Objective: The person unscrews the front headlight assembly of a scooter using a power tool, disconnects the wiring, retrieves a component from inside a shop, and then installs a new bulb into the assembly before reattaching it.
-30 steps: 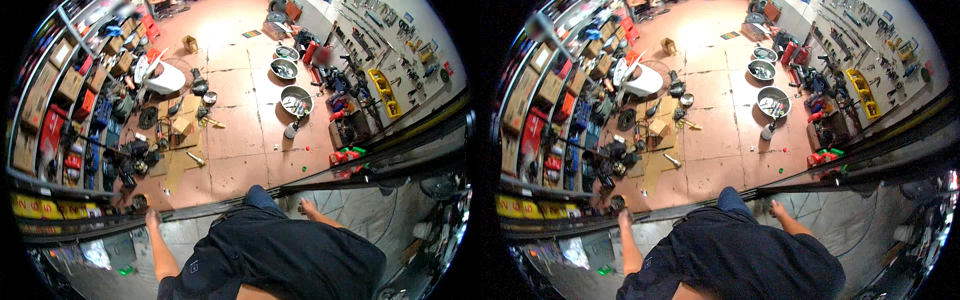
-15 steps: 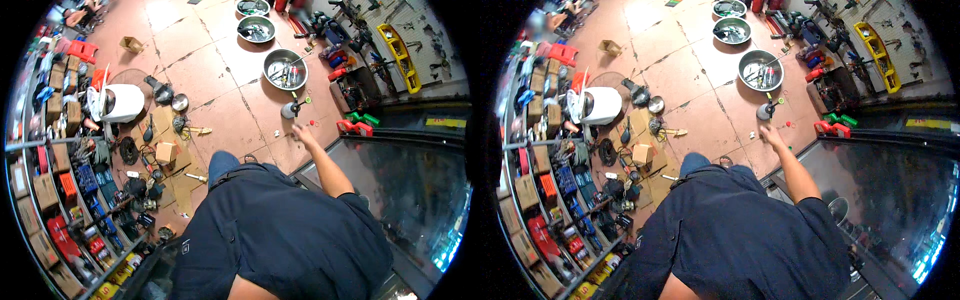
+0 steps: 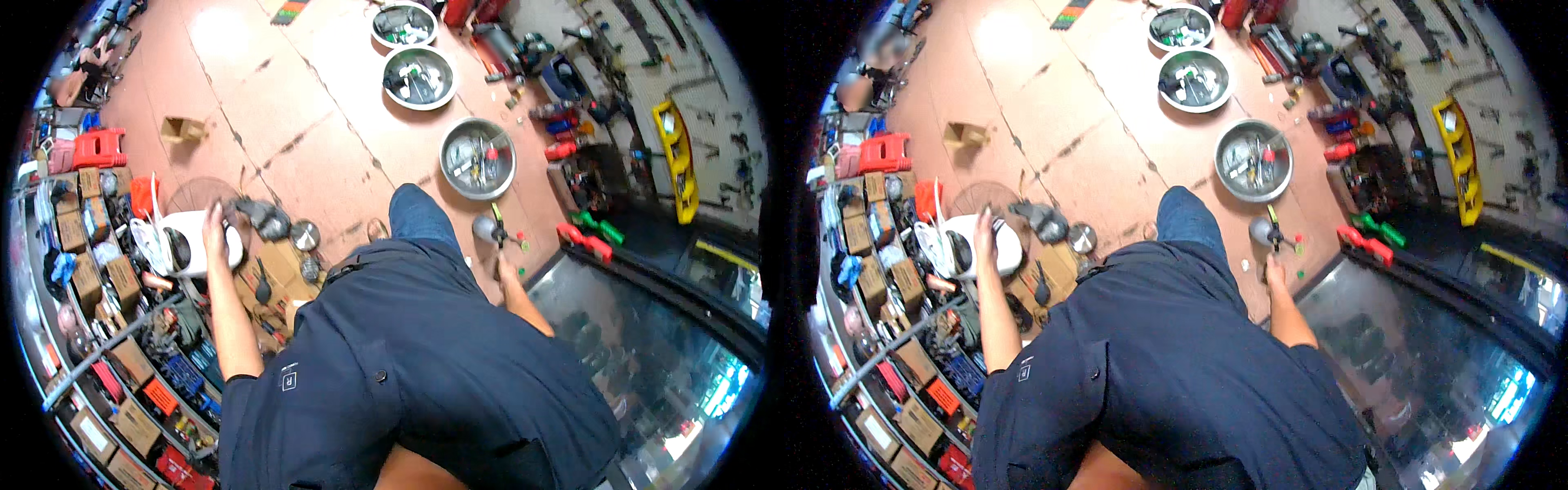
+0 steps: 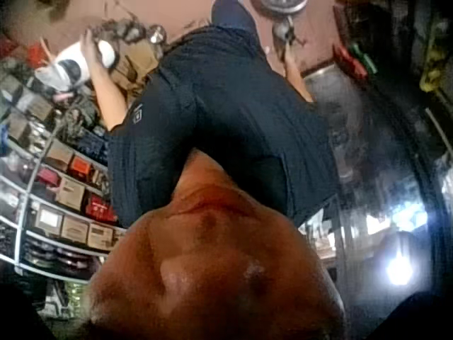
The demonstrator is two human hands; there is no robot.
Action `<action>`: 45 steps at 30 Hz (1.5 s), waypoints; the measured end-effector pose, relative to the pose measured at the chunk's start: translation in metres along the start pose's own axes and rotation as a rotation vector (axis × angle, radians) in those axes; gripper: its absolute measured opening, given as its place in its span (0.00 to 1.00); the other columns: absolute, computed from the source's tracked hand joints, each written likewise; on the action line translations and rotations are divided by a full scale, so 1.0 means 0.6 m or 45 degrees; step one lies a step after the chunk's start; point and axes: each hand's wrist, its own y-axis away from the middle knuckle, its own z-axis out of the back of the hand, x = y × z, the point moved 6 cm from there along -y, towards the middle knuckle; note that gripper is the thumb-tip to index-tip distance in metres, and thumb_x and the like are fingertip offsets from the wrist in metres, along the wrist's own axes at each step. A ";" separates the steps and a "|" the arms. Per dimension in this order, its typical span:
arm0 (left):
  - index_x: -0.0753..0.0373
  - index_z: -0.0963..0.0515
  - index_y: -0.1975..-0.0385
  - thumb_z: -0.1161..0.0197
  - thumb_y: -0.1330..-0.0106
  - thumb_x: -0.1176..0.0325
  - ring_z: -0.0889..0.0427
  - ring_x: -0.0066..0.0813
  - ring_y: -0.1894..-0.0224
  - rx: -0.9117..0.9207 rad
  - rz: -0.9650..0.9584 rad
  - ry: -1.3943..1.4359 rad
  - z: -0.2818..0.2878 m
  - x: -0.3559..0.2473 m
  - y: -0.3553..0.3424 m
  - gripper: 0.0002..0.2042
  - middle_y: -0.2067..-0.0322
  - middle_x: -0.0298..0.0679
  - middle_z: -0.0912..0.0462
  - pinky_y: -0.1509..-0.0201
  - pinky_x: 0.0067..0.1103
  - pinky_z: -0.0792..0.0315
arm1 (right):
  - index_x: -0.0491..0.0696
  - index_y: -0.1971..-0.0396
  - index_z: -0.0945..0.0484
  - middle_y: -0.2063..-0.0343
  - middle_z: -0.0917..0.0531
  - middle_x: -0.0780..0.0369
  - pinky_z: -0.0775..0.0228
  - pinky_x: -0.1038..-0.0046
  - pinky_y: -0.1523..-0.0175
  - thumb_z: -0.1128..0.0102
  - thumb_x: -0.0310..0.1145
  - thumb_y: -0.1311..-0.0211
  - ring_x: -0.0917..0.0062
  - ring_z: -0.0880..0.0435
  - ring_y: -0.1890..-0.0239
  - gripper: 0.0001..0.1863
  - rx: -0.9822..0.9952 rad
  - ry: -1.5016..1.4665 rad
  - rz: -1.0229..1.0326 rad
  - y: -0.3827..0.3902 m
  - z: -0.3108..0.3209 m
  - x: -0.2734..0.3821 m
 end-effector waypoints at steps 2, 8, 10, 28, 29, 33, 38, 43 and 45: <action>0.65 0.24 0.53 0.45 0.34 0.68 0.21 0.24 0.58 0.079 -0.231 -0.281 -0.072 -0.180 -0.085 0.12 0.60 0.37 0.19 0.54 0.20 0.28 | 0.39 0.54 0.22 0.69 0.18 0.58 0.29 0.64 0.67 0.48 0.60 0.39 0.69 0.21 0.72 0.35 0.017 -0.454 -0.361 0.073 -0.069 0.101; 0.65 0.22 0.67 0.48 0.44 0.72 0.24 0.27 0.67 0.258 -0.029 -0.326 -0.193 -0.145 -0.361 0.09 0.65 0.36 0.18 0.61 0.24 0.30 | 0.45 0.67 0.23 0.77 0.23 0.63 0.35 0.71 0.72 0.47 0.43 0.37 0.77 0.27 0.77 0.15 0.358 -0.101 0.081 -0.153 -0.200 0.423; 0.63 0.21 0.65 0.47 0.42 0.68 0.25 0.26 0.70 0.096 0.029 -0.473 -0.118 0.005 -0.373 0.10 0.66 0.38 0.18 0.68 0.23 0.32 | 0.47 0.71 0.23 0.80 0.24 0.66 0.37 0.75 0.75 0.48 0.41 0.37 0.81 0.29 0.80 0.12 0.579 -0.266 0.023 -0.060 -0.213 0.741; 0.60 0.24 0.80 0.47 0.35 0.65 0.31 0.24 0.87 -0.017 0.253 -0.666 -0.246 -0.287 -1.208 0.12 0.86 0.34 0.27 0.84 0.23 0.39 | 0.37 0.67 0.19 0.72 0.16 0.55 0.27 0.64 0.64 0.44 0.50 0.39 0.67 0.19 0.72 0.25 0.434 0.014 0.378 -0.236 -0.480 1.475; 0.60 0.25 0.80 0.46 0.36 0.66 0.30 0.22 0.85 0.002 0.226 -0.520 -0.289 -0.364 -1.297 0.11 0.85 0.34 0.27 0.83 0.22 0.38 | 0.36 0.62 0.19 0.69 0.16 0.52 0.28 0.64 0.58 0.44 0.52 0.39 0.62 0.18 0.66 0.28 0.296 0.376 0.473 -0.259 -0.488 1.473; 0.63 0.22 0.62 0.45 0.37 0.68 0.24 0.21 0.75 0.103 -0.103 -0.387 -0.531 -0.698 -1.488 0.09 0.75 0.34 0.21 0.74 0.20 0.32 | 0.38 0.61 0.21 0.69 0.17 0.53 0.28 0.63 0.62 0.50 0.53 0.36 0.63 0.17 0.67 0.28 0.422 0.032 0.046 -0.321 -0.521 1.462; 0.65 0.22 0.59 0.45 0.36 0.70 0.21 0.24 0.69 0.449 -0.278 -0.354 -0.784 -0.819 -1.582 0.10 0.69 0.38 0.19 0.66 0.21 0.28 | 0.41 0.61 0.22 0.71 0.18 0.56 0.28 0.66 0.67 0.52 0.52 0.34 0.67 0.18 0.71 0.26 0.165 -0.667 -0.283 -0.394 -0.459 1.633; 0.71 0.22 0.60 0.40 0.39 0.65 0.23 0.27 0.73 0.682 0.047 -0.807 -0.766 -0.601 -1.673 0.15 0.73 0.41 0.19 0.68 0.24 0.27 | 0.45 0.62 0.25 0.74 0.20 0.60 0.29 0.70 0.72 0.55 0.50 0.31 0.73 0.21 0.75 0.21 0.059 -0.960 0.008 -0.387 -0.370 1.917; 0.66 0.21 0.66 0.45 0.37 0.64 0.24 0.31 0.80 0.564 0.487 -0.844 -0.702 -0.516 -1.680 0.12 0.77 0.41 0.20 0.79 0.27 0.33 | 0.47 0.62 0.27 0.76 0.21 0.63 0.31 0.74 0.76 0.56 0.48 0.30 0.77 0.22 0.79 0.18 -0.002 -0.987 0.239 -0.376 -0.349 1.981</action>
